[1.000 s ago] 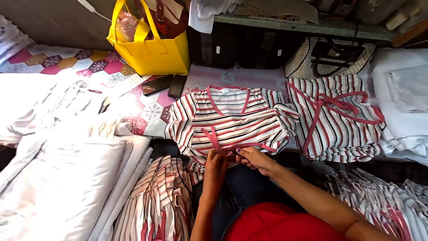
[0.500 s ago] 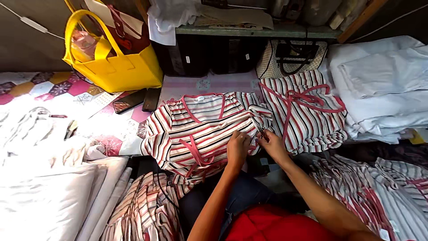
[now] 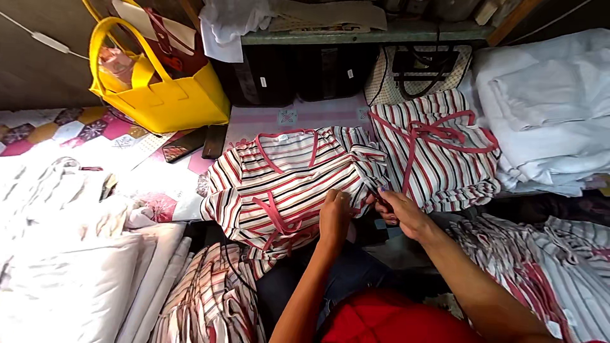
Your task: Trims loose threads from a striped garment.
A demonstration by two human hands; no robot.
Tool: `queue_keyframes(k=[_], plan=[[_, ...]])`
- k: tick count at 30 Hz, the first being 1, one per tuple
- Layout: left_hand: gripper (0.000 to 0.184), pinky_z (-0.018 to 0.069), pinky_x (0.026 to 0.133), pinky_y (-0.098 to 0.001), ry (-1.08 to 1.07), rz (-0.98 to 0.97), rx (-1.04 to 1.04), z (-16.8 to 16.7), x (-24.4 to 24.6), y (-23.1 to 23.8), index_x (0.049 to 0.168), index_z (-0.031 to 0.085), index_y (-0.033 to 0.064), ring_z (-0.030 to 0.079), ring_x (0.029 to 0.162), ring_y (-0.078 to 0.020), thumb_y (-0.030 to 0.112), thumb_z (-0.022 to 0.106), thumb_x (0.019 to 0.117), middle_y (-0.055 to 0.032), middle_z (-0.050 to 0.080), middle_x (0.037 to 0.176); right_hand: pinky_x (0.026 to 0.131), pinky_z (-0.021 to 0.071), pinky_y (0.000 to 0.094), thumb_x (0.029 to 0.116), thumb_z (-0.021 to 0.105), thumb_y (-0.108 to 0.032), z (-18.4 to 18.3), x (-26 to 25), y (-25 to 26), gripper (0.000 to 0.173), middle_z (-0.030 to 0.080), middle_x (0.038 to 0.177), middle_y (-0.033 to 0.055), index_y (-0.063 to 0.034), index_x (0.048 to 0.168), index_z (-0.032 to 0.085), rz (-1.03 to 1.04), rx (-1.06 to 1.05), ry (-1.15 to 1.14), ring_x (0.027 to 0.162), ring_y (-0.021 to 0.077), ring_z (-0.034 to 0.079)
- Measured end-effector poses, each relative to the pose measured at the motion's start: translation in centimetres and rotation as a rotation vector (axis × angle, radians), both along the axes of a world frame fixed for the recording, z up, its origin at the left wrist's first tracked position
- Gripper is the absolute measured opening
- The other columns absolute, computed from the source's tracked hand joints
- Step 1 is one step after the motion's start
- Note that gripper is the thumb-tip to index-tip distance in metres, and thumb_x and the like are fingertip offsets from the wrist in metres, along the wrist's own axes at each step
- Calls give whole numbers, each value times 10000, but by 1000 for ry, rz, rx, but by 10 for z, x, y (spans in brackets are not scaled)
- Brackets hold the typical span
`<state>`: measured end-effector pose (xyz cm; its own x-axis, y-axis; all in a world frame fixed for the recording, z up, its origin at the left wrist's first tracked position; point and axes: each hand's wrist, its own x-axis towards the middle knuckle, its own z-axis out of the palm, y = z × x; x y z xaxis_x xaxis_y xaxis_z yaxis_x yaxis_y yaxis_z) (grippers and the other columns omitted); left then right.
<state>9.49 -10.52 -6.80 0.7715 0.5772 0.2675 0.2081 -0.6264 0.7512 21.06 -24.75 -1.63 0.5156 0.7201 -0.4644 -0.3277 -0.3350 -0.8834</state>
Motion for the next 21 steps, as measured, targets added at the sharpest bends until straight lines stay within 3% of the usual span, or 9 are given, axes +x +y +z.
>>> queue_keyframes(k=[2,11,21], plan=[[139,602,775,-406,-52,28,9,-7,-3,-1,935,754,-58,728,827,-296,6,631,938,-205,721,926,447,303,164,1136,232,-309,0,0,-2,435,437,650,-104,-98,1079,608,52,-16,51,474,-1,338],[121,569,669,-259,-67,14,-183,5,-26,-4,948,701,-62,666,693,-132,33,626,936,-141,696,860,439,256,168,1138,300,-346,-3,-5,18,387,381,620,-95,-131,929,545,241,-183,126,463,5,301],[103,563,644,-224,-139,10,-275,-2,-30,-9,942,694,-78,653,669,-103,9,642,923,-145,687,861,455,269,158,1129,381,-272,-8,-9,34,311,405,633,-92,-104,950,572,226,-177,64,476,-5,317]])
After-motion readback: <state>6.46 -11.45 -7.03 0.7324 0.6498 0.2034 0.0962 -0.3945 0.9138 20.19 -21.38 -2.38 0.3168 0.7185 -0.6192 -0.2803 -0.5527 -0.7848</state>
